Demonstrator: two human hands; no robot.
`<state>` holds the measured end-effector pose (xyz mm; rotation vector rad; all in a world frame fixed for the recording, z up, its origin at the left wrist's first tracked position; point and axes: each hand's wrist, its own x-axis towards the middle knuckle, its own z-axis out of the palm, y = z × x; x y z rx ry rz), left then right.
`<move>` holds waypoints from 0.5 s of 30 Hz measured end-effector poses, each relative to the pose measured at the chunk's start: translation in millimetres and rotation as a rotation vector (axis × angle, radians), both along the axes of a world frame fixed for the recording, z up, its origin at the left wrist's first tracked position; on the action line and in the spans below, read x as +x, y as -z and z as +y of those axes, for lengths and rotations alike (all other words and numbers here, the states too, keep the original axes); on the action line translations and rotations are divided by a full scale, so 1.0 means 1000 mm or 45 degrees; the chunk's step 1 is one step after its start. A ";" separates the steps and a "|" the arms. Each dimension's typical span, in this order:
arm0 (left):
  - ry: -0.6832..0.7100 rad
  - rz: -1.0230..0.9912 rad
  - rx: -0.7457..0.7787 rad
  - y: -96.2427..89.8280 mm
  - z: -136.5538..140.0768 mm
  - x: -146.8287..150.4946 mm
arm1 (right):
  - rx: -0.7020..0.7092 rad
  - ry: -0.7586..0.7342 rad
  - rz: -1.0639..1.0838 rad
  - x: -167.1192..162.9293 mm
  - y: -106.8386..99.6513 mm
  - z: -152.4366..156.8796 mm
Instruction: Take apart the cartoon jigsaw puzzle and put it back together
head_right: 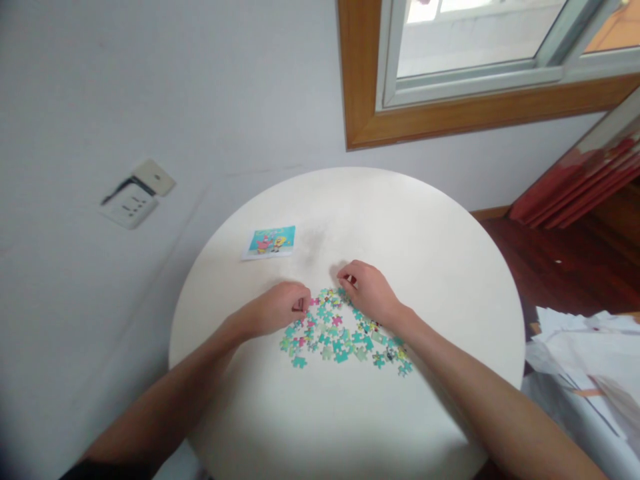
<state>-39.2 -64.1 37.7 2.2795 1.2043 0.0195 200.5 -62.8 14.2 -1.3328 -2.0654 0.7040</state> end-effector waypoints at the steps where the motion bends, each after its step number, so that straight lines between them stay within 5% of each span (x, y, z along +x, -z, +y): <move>1: -0.025 -0.020 -0.036 -0.001 0.001 0.000 | -0.017 -0.022 0.035 -0.003 -0.001 -0.002; 6: -0.305 -0.475 -0.048 -0.007 0.008 0.011 | -0.239 -0.130 0.364 -0.021 0.000 -0.013; 9: -0.460 -0.778 -0.069 -0.001 0.010 0.026 | -0.352 -0.028 0.639 -0.026 0.003 -0.010; 12: -0.452 -0.861 -0.057 0.010 0.013 0.036 | -0.324 0.101 0.758 -0.018 0.007 0.007; 15: -0.266 -0.673 0.204 0.020 0.016 0.038 | -0.255 0.170 0.720 -0.002 0.014 0.032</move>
